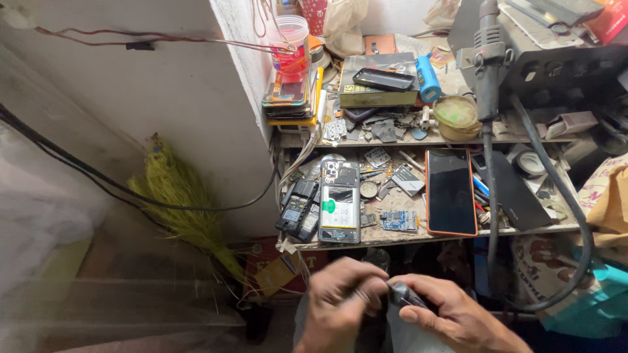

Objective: The person disassembles a mobile phone on a workbench and uses a thin metal pry tool to manipulate internal components.

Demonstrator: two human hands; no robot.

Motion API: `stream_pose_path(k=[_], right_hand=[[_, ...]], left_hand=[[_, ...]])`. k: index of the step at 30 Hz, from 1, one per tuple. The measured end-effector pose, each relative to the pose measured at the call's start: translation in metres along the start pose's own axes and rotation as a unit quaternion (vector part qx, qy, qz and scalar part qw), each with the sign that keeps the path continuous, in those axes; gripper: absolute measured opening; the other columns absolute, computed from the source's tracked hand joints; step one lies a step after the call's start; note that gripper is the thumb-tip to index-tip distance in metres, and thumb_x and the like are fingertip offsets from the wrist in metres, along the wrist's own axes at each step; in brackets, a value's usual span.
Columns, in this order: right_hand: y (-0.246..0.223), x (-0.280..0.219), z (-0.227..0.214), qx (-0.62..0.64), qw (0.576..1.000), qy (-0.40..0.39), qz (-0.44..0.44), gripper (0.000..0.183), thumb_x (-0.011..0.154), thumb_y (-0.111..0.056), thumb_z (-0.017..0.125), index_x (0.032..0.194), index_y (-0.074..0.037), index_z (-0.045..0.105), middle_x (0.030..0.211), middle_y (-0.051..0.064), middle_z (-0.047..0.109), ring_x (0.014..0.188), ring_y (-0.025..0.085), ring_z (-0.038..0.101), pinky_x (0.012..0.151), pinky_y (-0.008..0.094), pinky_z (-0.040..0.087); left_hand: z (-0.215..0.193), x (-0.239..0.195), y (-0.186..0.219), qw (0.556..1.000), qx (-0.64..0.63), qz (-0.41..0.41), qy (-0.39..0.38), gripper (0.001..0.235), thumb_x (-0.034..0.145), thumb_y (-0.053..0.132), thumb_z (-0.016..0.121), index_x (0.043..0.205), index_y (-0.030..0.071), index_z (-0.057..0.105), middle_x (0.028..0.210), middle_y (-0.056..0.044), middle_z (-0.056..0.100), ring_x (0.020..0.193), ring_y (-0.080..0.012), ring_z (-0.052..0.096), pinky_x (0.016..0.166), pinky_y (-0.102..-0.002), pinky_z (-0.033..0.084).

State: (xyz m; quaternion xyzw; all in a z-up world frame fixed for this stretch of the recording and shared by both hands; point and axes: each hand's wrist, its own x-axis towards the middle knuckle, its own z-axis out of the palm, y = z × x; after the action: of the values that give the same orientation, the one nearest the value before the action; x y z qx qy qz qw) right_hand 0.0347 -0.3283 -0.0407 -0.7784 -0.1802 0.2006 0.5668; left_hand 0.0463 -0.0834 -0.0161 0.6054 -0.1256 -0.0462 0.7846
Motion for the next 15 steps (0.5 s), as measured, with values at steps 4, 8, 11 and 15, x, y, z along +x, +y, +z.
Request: stream_pose_path(k=[4,8,11,15], right_hand=[[0.009,-0.016,-0.016,-0.102,0.991,0.088,0.0,0.047,0.092,-0.033,0.071,0.129,-0.004,0.067,0.105,0.004,0.071,0.098,0.014,0.067,0.085,0.028,0.056],[0.029,-0.026,-0.022,0.0,0.984,0.169,0.053,0.053,0.091,-0.032,0.068,0.134,-0.002,0.064,0.1,0.003,0.071,0.088,0.01,0.062,0.079,0.025,0.052],[0.038,-0.026,-0.018,0.137,0.967,0.196,0.089,0.056,0.092,-0.033,0.067,0.139,-0.004,0.059,0.091,0.001,0.063,0.072,0.008,0.05,0.062,0.022,0.041],[0.034,-0.022,-0.016,0.213,0.956,0.189,0.077,0.061,0.093,-0.036,0.064,0.142,-0.001,0.059,0.084,0.001,0.061,0.059,0.007,0.044,0.05,0.021,0.036]], left_hand=[[-0.028,0.019,0.019,0.989,0.036,-0.009,0.142,0.017,0.093,0.014,0.074,0.093,-0.003,0.076,0.073,-0.013,0.07,0.059,-0.0119,0.065,0.051,-0.025,0.053],[-0.021,0.052,0.016,0.946,0.271,0.147,0.1,0.016,0.095,0.014,0.07,0.103,0.002,0.074,0.09,-0.009,0.074,0.068,-0.0148,0.068,0.055,-0.026,0.056],[0.001,0.094,-0.002,0.888,0.399,0.223,0.054,0.016,0.097,0.013,0.066,0.107,0.002,0.071,0.099,-0.013,0.073,0.078,-0.0224,0.073,0.066,-0.033,0.061],[0.026,0.129,-0.024,0.848,0.498,0.181,-0.003,0.011,0.097,0.007,0.062,0.104,0.002,0.069,0.098,-0.016,0.072,0.075,-0.0316,0.071,0.066,-0.041,0.058]])
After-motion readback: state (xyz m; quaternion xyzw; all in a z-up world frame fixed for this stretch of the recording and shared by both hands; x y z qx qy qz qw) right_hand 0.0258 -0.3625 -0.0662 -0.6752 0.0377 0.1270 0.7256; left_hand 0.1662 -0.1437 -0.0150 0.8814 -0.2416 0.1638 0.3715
